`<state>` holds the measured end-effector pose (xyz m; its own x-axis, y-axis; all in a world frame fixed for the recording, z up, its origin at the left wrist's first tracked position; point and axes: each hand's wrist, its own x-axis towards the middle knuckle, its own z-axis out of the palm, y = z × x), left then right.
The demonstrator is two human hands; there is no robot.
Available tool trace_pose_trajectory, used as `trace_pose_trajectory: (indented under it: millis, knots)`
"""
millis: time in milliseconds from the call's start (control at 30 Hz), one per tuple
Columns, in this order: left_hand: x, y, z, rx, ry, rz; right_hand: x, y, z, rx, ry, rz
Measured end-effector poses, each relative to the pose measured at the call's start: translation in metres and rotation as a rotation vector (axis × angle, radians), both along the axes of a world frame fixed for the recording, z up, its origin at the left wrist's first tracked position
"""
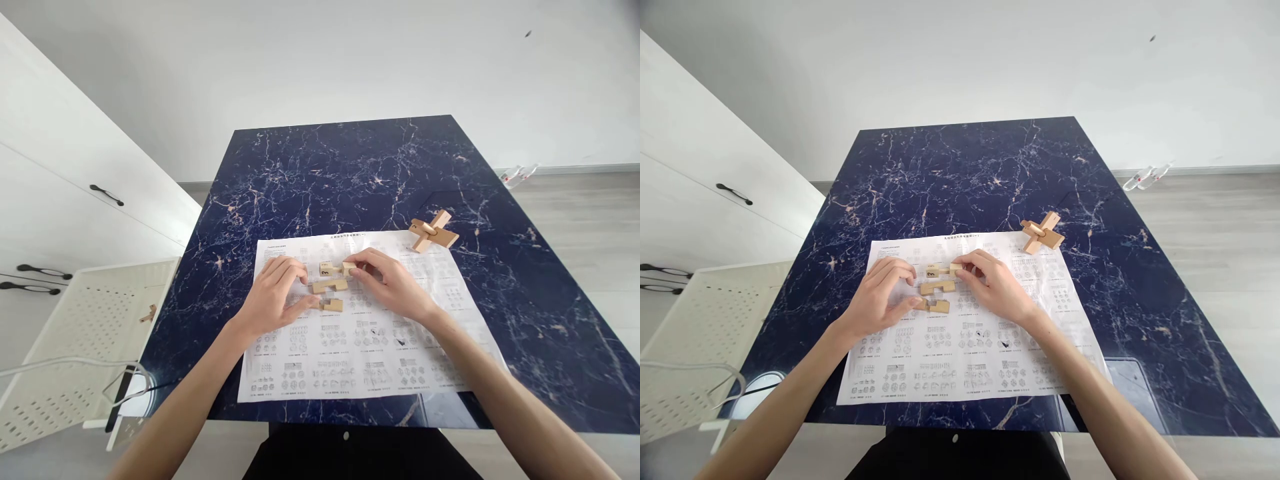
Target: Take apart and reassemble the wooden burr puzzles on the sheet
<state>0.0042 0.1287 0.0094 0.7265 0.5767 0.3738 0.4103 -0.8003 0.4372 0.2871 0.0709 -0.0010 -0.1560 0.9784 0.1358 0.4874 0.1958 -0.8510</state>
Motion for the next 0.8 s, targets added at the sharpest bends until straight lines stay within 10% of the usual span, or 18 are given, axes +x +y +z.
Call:
trace_pose_trajectory:
  millis: [267,800]
  knots:
    - [0.004,-0.005,-0.001,-0.169,-0.108,0.062,-0.01,-0.006,0.008,-0.049,0.169,0.05]
    - [0.014,0.007,0.005,-1.166,-0.897,0.272,-0.027,-0.012,-0.008,0.234,-0.12,0.06]
